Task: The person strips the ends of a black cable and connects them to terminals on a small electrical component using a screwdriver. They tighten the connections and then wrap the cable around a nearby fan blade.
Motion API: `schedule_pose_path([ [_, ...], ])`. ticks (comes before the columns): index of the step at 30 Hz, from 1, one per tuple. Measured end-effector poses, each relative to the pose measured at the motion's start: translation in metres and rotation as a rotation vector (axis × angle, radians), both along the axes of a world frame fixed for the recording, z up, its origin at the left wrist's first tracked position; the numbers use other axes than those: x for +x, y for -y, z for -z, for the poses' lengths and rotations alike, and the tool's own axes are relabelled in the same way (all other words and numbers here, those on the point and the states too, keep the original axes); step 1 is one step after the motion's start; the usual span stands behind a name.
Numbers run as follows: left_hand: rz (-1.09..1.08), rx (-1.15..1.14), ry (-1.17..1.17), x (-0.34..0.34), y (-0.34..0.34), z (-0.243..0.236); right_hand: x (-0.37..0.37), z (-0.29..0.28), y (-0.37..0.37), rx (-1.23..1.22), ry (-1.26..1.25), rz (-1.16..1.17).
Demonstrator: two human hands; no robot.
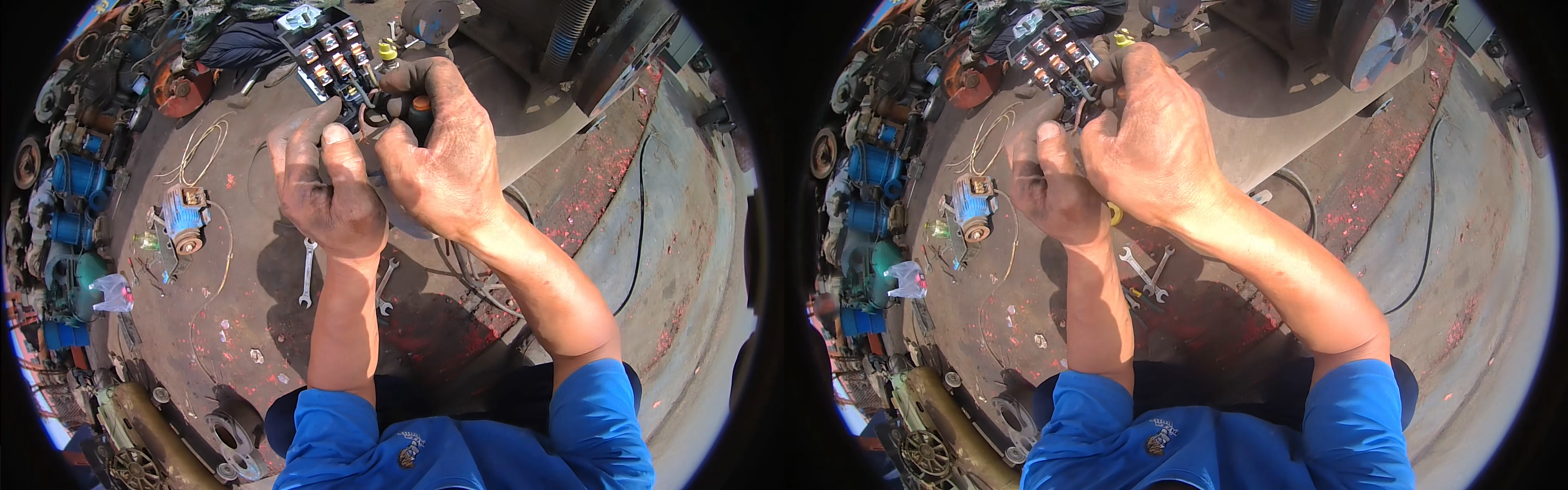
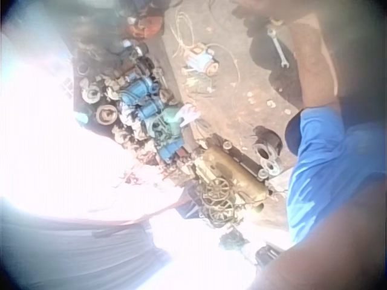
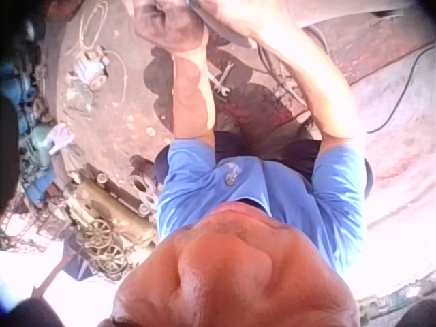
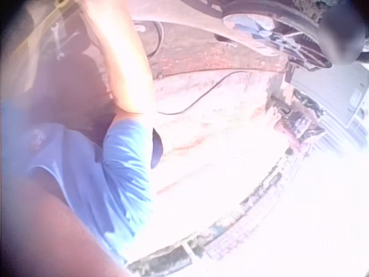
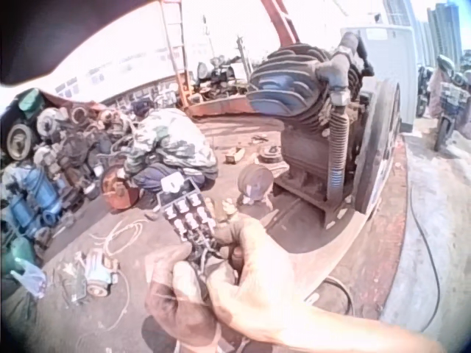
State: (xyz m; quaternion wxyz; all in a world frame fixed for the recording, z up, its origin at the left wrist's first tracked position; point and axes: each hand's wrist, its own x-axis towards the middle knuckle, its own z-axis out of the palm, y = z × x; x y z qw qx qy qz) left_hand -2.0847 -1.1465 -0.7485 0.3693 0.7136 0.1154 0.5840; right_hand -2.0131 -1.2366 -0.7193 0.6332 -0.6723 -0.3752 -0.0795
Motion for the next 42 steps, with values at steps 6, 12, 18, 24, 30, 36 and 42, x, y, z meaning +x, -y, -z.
schedule_pose_path([
  [6, -0.163, -0.081, 0.023, 0.014, 0.009, -0.004, 0.002, -0.055, 0.067, -0.532, 0.233, -0.318],
  [12, -0.579, 0.287, -0.135, 0.022, 0.009, 0.000, -0.013, -0.075, 0.167, -0.823, 0.499, -0.032],
  [18, -0.542, 0.202, -0.012, 0.040, 0.013, 0.005, -0.032, -0.051, 0.240, -0.179, 0.389, 0.249],
  [24, -0.505, 0.101, 0.237, 0.054, 0.007, 0.012, -0.039, -0.031, 0.229, -0.218, 0.610, 0.164],
  [30, -0.475, 0.094, 0.285, 0.055, 0.014, 0.010, -0.044, -0.030, 0.199, -0.159, 0.604, 0.045],
  [36, -0.440, 0.057, 0.295, 0.055, 0.015, 0.011, -0.047, -0.027, 0.190, -0.120, 0.601, 0.045],
  [42, -0.433, 0.037, 0.284, 0.054, 0.017, 0.008, -0.048, -0.031, 0.195, -0.157, 0.636, 0.070],
])
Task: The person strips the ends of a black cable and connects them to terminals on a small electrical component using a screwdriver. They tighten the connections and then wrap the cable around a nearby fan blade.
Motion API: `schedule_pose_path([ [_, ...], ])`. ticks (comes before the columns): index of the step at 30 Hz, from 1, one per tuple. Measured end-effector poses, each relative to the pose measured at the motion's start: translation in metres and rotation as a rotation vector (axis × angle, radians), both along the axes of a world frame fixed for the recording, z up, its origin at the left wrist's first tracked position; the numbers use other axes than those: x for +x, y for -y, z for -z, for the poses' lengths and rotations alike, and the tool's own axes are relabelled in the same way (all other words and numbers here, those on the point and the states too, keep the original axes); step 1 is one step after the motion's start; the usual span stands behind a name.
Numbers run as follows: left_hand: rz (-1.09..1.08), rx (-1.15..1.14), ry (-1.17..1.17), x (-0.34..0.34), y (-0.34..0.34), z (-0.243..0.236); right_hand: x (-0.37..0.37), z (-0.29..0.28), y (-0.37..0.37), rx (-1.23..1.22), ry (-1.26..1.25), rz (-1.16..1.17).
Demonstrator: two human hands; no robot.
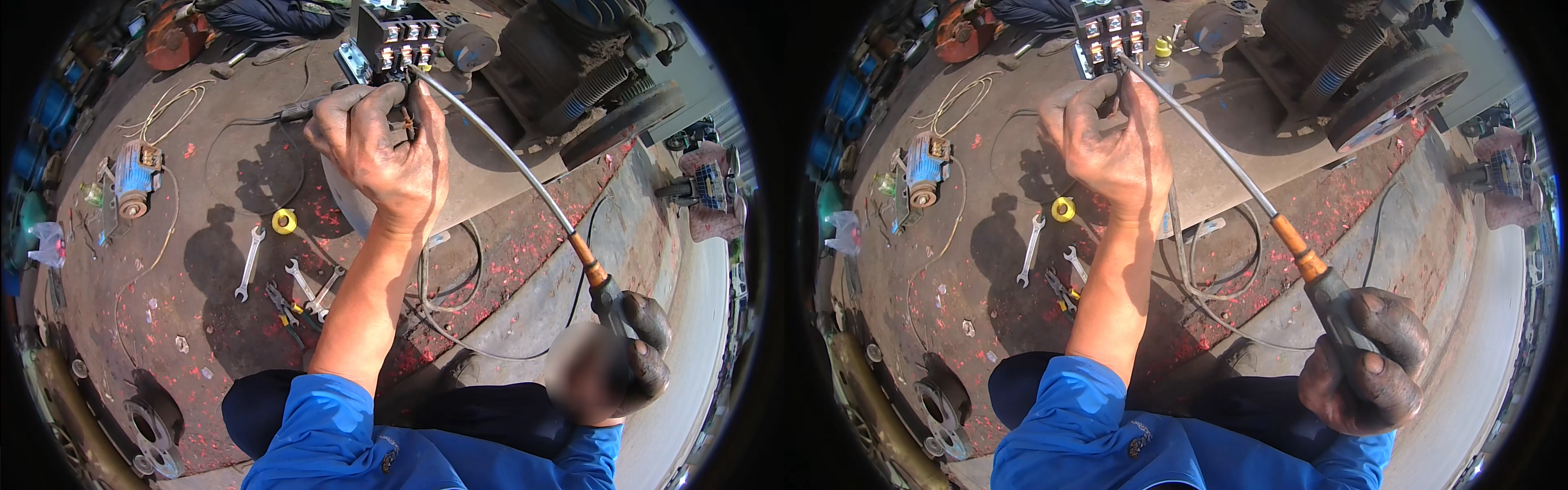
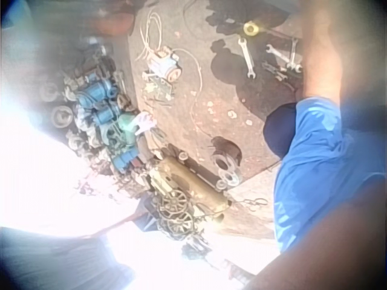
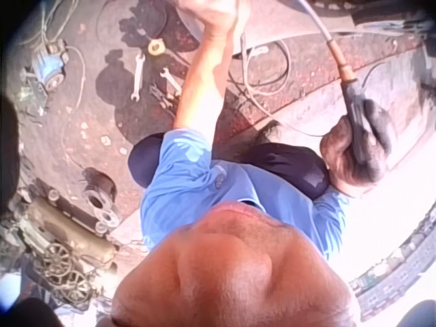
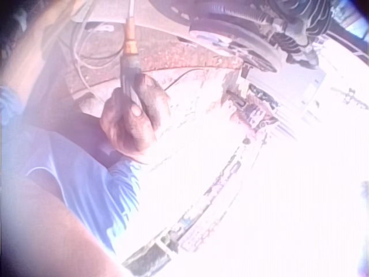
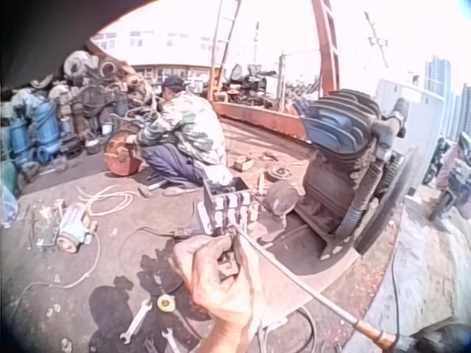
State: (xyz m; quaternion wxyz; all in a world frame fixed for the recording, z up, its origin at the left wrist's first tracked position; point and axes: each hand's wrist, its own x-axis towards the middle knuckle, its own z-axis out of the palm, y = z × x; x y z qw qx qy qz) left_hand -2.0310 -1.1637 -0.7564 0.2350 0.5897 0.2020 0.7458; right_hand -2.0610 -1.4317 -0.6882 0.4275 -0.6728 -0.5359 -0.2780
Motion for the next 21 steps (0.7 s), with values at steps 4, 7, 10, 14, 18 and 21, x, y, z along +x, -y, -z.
schedule_pose_path([
  [4, -0.046, -0.004, -0.018, 0.001, 0.001, 0.001, 0.003, 0.006, 0.002, 0.009, -0.023, 0.026],
  [7, -0.074, -0.001, -0.035, 0.001, 0.000, 0.001, 0.008, 0.004, 0.005, -0.001, -0.076, 0.041],
  [10, -0.055, -0.009, -0.024, 0.001, 0.001, 0.000, 0.014, 0.000, 0.011, -0.024, -0.107, 0.047],
  [14, -0.033, -0.010, -0.030, 0.000, 0.005, 0.000, 0.006, 0.004, 0.014, -0.036, -0.142, 0.174],
  [18, 0.015, -0.040, 0.047, 0.007, 0.002, 0.006, -0.004, -0.007, 0.028, -0.275, -0.043, 0.229],
  [21, 0.025, -0.062, 0.067, 0.007, 0.001, 0.007, -0.014, -0.017, 0.008, -0.370, 0.235, 0.182],
])
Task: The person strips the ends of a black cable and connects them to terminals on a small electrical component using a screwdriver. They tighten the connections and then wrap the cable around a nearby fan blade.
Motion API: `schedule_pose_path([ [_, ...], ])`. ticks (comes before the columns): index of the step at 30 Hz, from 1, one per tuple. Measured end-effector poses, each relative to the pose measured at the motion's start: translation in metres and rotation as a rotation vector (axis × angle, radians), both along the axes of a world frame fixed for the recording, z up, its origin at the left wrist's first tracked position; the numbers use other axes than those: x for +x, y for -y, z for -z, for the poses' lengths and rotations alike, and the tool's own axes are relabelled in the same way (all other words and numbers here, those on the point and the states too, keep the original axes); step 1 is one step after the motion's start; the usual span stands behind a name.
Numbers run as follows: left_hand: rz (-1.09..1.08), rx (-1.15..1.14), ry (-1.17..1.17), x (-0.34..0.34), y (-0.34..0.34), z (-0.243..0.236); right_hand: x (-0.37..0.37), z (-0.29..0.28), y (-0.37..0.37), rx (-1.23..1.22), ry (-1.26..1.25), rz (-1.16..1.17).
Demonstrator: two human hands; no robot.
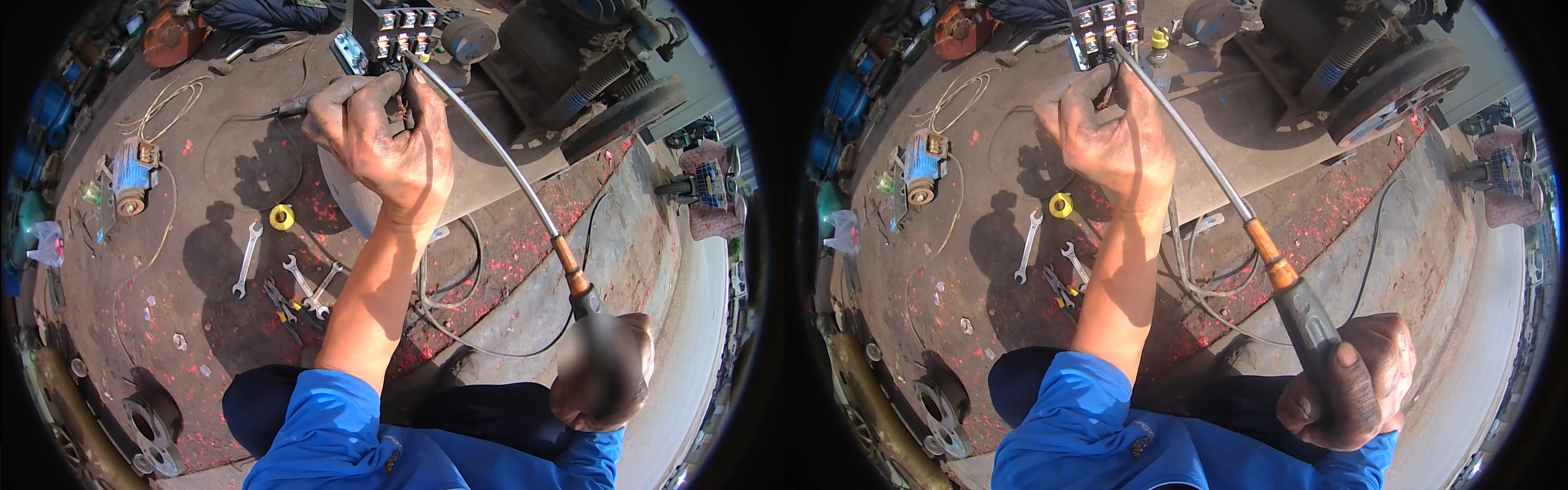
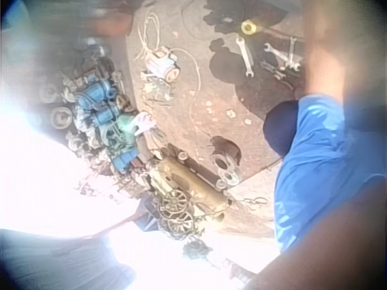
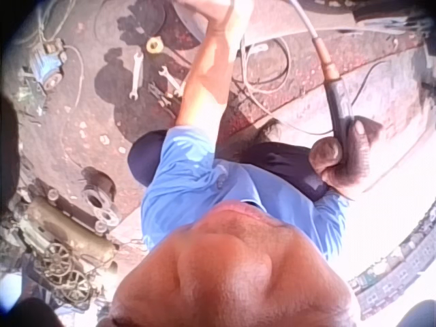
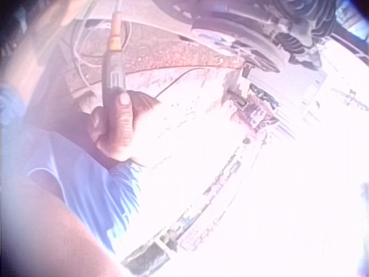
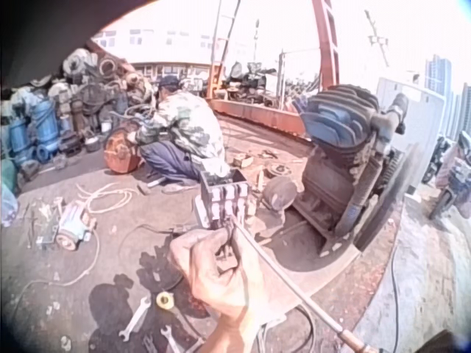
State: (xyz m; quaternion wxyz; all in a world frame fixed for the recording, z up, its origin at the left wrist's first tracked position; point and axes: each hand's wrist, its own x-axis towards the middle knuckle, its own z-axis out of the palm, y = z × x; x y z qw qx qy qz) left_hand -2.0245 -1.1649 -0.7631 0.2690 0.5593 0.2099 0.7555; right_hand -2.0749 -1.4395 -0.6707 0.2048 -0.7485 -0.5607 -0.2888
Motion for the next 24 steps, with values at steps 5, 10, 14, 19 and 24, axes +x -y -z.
schedule_pose_path([
  [5, 0.022, -0.021, 0.068, 0.006, 0.005, -0.001, -0.007, -0.001, -0.012, 0.044, 0.067, 0.029],
  [10, -0.033, -0.057, 0.069, 0.007, 0.008, -0.007, -0.008, 0.003, -0.005, 0.069, 0.035, 0.018],
  [14, -0.006, -0.096, 0.124, 0.011, 0.011, -0.005, -0.013, 0.009, -0.020, 0.130, 0.147, 0.007],
  [19, -0.074, -0.090, 0.140, 0.015, 0.014, -0.012, -0.014, -0.003, -0.010, 0.040, 0.063, 0.016],
  [24, -0.105, -0.041, 0.192, 0.019, 0.007, -0.006, -0.016, 0.004, -0.026, 0.117, 0.180, -0.003],
])
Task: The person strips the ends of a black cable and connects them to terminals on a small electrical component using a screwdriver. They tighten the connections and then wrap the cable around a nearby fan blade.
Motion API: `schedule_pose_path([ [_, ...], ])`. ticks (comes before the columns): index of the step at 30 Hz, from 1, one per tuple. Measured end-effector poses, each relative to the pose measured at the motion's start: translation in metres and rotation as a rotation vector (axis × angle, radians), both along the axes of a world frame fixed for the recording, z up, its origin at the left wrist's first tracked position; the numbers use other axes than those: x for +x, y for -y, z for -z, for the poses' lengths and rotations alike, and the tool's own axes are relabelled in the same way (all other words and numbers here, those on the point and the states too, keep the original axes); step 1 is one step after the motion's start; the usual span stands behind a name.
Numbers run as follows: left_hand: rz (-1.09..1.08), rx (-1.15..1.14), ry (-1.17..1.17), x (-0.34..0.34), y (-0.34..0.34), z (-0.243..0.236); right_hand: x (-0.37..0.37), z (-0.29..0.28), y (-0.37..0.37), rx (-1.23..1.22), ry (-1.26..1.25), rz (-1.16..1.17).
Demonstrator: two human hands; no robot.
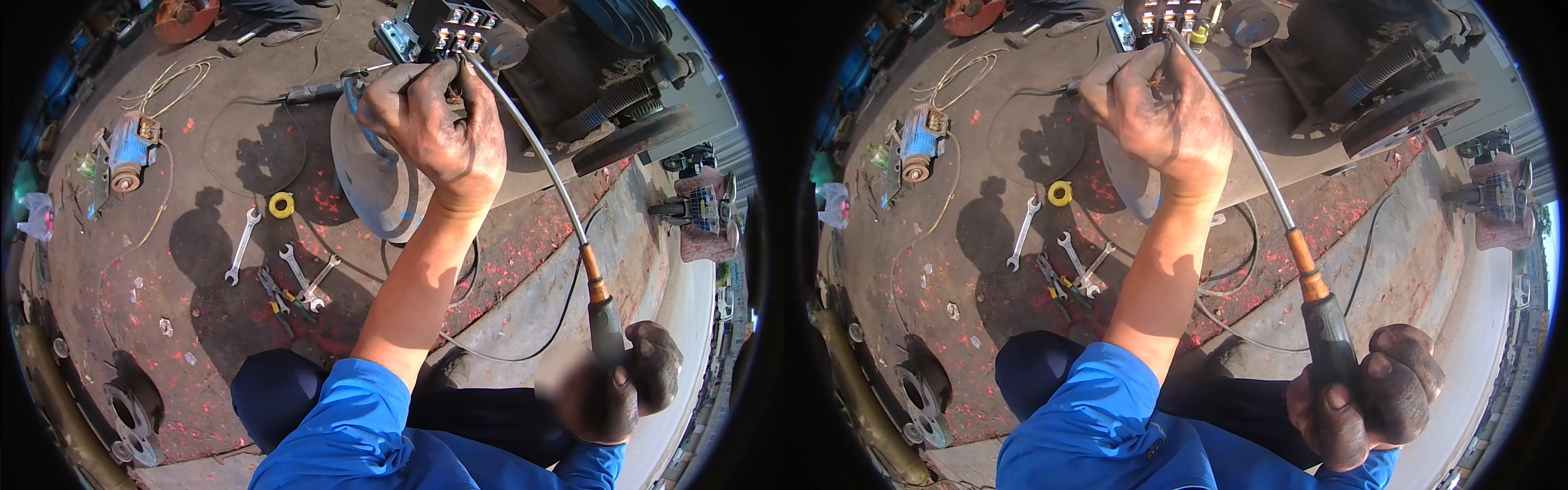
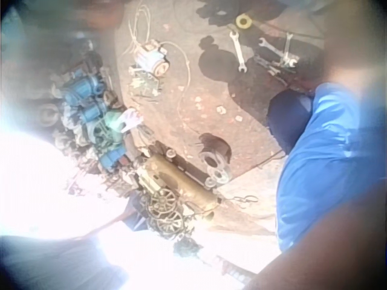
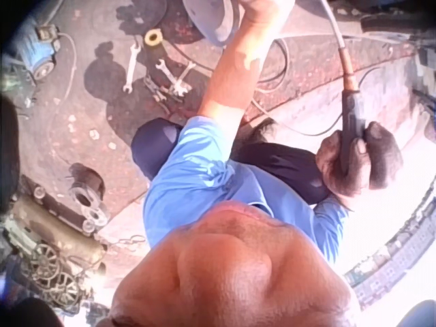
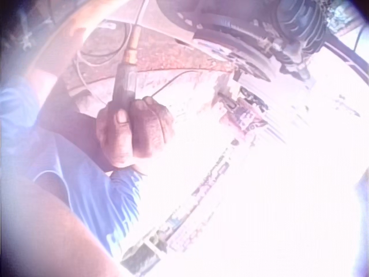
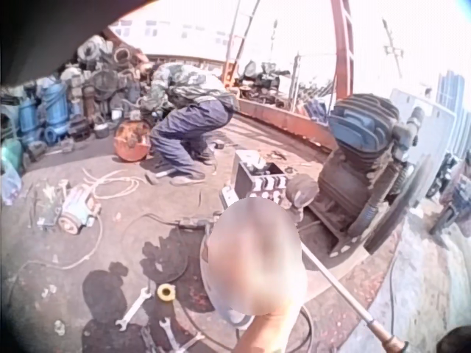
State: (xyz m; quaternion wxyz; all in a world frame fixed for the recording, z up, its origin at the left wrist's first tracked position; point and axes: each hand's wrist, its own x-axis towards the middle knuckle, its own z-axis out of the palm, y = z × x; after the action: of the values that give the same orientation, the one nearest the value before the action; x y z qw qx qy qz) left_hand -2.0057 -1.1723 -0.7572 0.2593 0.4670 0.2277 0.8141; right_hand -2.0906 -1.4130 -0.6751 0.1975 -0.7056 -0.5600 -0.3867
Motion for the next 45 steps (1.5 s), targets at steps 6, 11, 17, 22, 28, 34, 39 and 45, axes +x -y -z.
schedule_pose_path([
  [6, 0.077, -0.036, -0.007, -0.001, 0.007, -0.005, -0.004, -0.017, 0.027, -0.199, -0.182, 0.056],
  [11, 0.064, -0.025, -0.039, -0.006, 0.006, -0.004, 0.002, 0.004, 0.012, 0.101, -0.192, -0.130],
  [17, 0.127, -0.011, -0.014, -0.005, 0.008, -0.003, 0.000, -0.009, 0.021, 0.029, -0.312, 0.032],
  [22, 0.092, 0.025, -0.081, -0.008, 0.003, -0.002, 0.002, -0.021, 0.040, -0.162, -0.340, 0.076],
  [28, 0.119, 0.002, -0.092, -0.013, 0.005, -0.003, 0.009, -0.006, 0.017, -0.089, -0.063, -0.081],
  [34, -0.005, 0.035, -0.214, -0.019, 0.005, -0.005, 0.015, 0.013, 0.024, -0.023, -0.372, 0.020],
  [39, 0.065, 0.058, -0.238, -0.024, 0.002, -0.004, 0.004, -0.007, 0.005, -0.400, -0.146, 0.144],
  [45, 0.163, 0.066, -0.274, -0.041, -0.004, -0.006, -0.022, -0.019, -0.001, -0.118, -1.047, 0.053],
])
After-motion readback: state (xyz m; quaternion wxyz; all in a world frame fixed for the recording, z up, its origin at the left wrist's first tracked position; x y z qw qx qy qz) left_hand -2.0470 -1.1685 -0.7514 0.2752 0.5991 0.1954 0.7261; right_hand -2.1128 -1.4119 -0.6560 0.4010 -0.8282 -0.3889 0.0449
